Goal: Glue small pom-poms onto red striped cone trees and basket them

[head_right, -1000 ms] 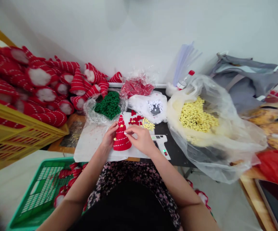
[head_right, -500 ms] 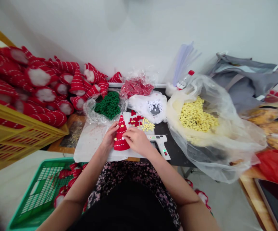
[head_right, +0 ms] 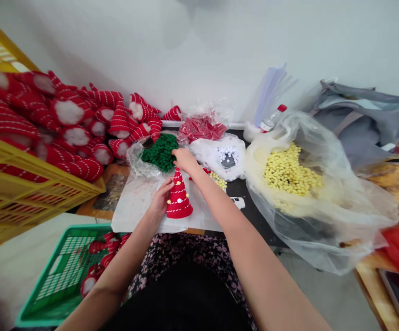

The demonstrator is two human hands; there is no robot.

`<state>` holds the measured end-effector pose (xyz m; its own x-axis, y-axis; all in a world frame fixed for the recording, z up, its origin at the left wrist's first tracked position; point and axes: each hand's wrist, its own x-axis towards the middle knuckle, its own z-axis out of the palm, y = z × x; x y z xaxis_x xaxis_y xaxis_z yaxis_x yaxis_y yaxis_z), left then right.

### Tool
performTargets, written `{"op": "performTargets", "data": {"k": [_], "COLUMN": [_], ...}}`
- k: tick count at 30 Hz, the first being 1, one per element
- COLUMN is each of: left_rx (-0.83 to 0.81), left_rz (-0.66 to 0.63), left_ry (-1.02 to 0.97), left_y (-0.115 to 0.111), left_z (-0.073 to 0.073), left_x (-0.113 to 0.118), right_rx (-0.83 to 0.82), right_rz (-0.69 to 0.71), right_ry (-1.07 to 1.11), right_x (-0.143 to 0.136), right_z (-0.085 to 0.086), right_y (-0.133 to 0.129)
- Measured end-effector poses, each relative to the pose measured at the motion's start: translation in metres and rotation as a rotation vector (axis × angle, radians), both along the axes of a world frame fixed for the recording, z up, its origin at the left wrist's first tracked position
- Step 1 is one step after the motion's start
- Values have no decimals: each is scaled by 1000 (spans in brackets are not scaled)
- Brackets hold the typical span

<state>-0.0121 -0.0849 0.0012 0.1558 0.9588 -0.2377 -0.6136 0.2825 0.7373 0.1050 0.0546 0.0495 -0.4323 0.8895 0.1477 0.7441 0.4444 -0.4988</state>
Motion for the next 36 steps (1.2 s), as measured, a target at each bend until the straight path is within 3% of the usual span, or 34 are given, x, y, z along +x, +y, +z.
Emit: {"op": "performTargets", "data": {"k": [5,11,15,17,20,23,30,36], "left_rx": [1,-17,-19,-6,16,21,27,28], "left_rz": [-14,-12,-14,-19,-28,-30,-25,-44], "left_ry": [-1,-26,-37,-37,-38,-46,-39,-19], "left_y": [0,0,0,0,1,1,0,0], "left_z": [1,3,4,4,3,3,0,3], "left_x": [0,1,1,1,2,3,2,3], "right_rx": [-34,-39,-65,-68,57,178,243,269], "right_rz": [-43,-102,-91,-60,-36,-45,-35,-163], "right_ry": [34,259,612,621,572,532,505,626], "right_x": [3,30,57,67,73,69,57,66], "right_z": [-7,2,9,10,8,1,-15,0], "right_y": [3,-10,-56,-89,-133,-156,-161,-153]}}
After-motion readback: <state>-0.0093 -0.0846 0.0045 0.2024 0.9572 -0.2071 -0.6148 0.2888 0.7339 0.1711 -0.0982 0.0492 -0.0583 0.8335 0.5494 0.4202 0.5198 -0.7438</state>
